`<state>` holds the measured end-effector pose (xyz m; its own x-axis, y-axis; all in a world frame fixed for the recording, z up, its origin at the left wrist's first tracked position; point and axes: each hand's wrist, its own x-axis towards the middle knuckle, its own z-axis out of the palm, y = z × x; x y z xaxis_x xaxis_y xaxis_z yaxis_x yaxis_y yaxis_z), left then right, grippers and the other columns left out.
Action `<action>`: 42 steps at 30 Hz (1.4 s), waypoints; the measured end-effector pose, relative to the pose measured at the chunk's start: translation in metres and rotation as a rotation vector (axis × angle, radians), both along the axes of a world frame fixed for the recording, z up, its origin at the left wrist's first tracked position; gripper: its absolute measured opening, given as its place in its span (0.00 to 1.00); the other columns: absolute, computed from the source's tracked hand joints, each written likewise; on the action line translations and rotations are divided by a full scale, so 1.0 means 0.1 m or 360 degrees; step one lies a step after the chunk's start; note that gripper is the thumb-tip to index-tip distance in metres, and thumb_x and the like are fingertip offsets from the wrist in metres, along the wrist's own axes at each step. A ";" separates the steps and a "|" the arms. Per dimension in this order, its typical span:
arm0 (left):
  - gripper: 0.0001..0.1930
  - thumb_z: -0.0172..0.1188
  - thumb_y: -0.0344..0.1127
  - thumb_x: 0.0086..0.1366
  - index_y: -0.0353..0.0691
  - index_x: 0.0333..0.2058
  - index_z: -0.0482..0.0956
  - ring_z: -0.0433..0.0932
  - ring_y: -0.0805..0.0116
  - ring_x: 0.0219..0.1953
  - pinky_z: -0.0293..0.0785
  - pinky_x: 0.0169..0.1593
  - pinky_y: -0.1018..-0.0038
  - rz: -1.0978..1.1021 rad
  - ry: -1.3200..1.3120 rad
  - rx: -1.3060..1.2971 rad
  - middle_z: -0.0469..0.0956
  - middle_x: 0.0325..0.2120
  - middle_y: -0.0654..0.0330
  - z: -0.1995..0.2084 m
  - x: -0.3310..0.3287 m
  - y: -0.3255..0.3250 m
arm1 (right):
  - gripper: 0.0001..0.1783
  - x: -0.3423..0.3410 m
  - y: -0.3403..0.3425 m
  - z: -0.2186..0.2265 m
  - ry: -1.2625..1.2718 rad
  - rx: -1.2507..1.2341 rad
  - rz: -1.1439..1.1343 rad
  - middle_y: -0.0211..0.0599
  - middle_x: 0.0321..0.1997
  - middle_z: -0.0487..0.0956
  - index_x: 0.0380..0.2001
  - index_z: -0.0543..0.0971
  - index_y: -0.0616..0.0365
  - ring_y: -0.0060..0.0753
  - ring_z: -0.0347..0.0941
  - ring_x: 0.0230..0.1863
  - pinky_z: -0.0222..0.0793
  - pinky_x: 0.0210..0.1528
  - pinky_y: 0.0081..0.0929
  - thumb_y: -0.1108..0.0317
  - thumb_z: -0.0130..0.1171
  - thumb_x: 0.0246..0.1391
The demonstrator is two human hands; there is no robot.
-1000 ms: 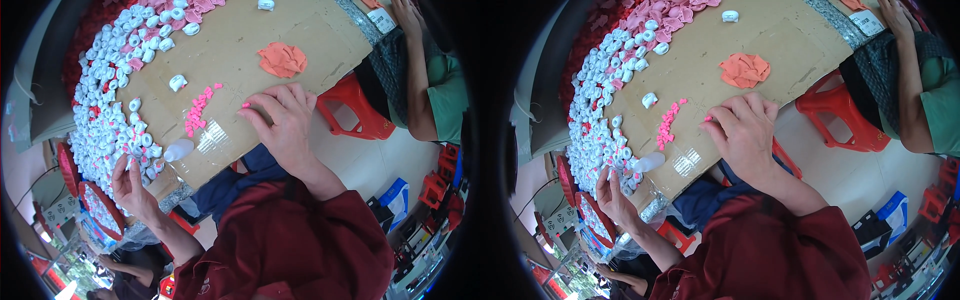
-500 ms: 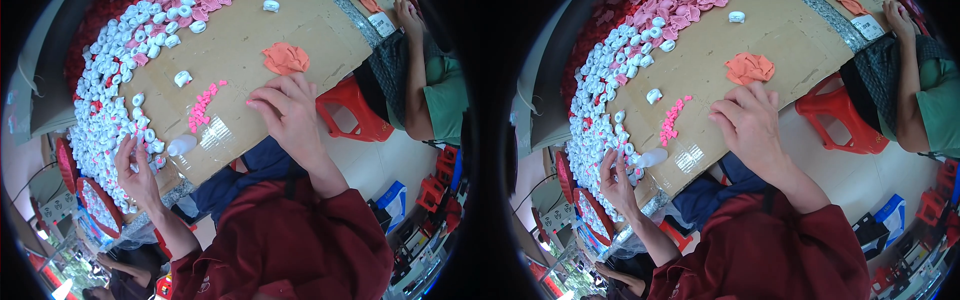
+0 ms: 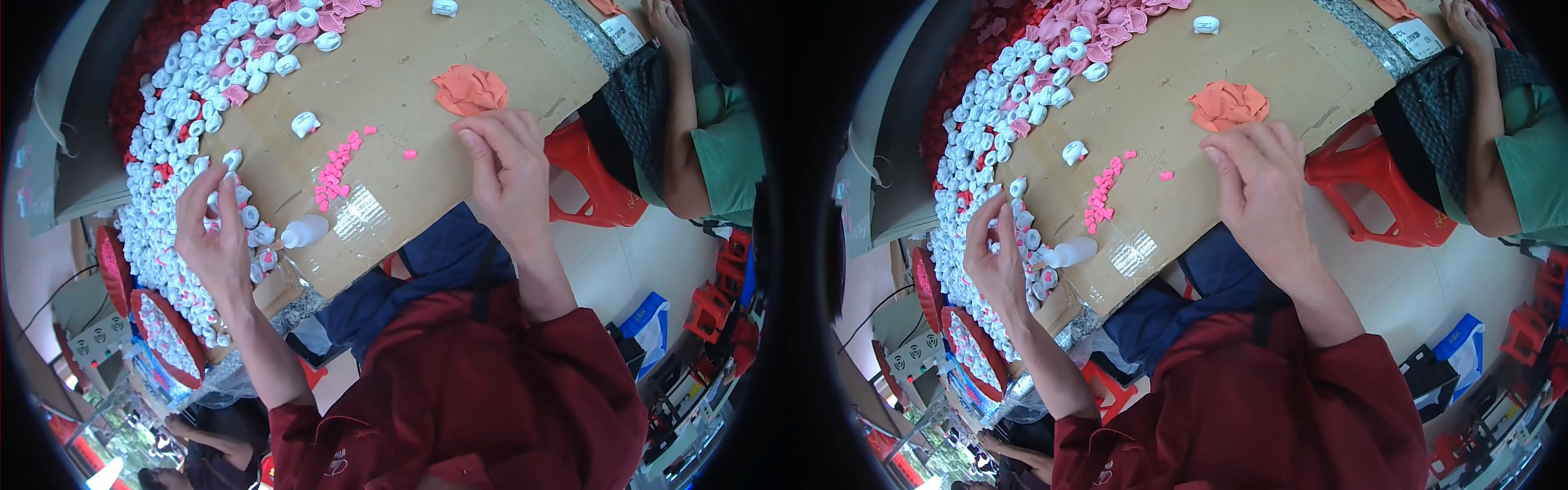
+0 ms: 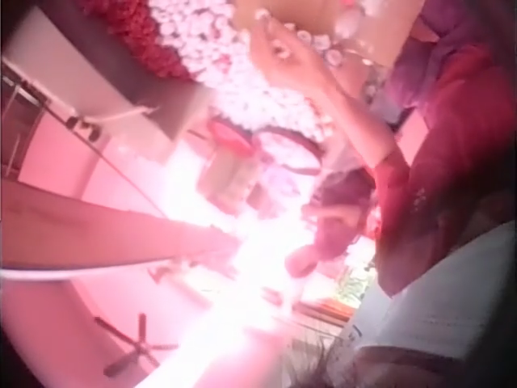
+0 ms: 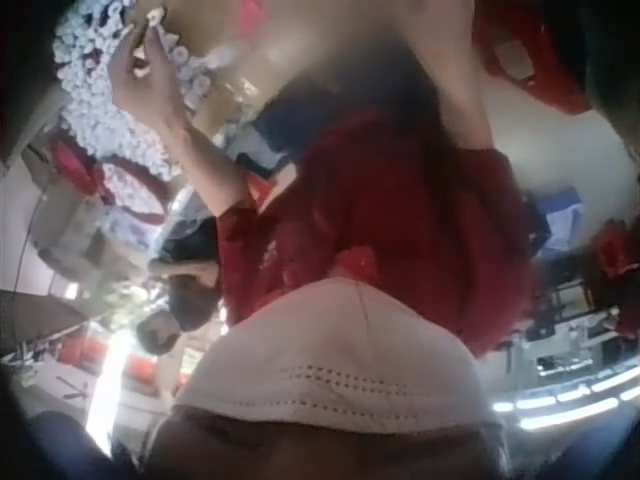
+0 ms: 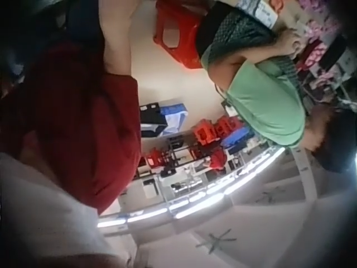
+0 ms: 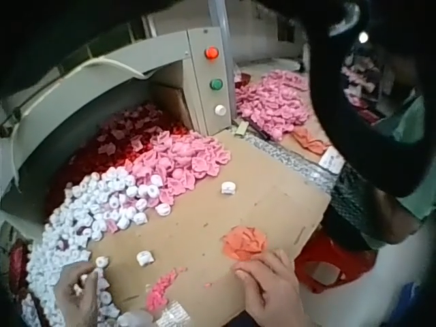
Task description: Glue small pink plastic parts onto white plastic toy figures at a workbench.
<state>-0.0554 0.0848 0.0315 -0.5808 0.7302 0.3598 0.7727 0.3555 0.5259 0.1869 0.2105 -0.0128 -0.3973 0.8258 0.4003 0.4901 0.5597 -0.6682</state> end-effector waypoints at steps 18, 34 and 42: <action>0.12 0.53 0.22 0.56 0.30 0.40 0.70 0.73 0.72 0.31 0.69 0.33 0.80 -0.0238 -0.1307 0.0421 0.74 0.32 0.55 0.07 0.12 -0.61 | 0.18 -0.26 -0.50 0.10 0.0362 -0.0395 0.0584 0.38 0.35 0.73 0.35 0.74 0.58 0.38 0.69 0.37 0.65 0.40 0.27 0.71 0.64 0.35; 0.17 0.53 0.21 0.55 0.30 0.46 0.68 0.76 0.61 0.38 0.73 0.41 0.74 -0.0090 -0.2527 0.0821 0.71 0.43 0.47 -0.37 0.80 -1.12 | 0.21 -0.76 -0.83 0.01 0.0522 -0.0331 0.0910 0.37 0.35 0.74 0.42 0.68 0.60 0.36 0.71 0.38 0.67 0.40 0.27 0.72 0.59 0.42; 0.16 0.52 0.21 0.57 0.29 0.46 0.68 0.76 0.66 0.38 0.72 0.42 0.76 -0.0058 -0.2605 0.0850 0.74 0.39 0.52 -0.39 0.81 -0.94 | 0.22 -0.18 -0.78 0.23 0.0507 -0.0833 0.0878 0.36 0.29 0.74 0.38 0.72 0.63 0.27 0.70 0.27 0.64 0.28 0.20 0.71 0.65 0.36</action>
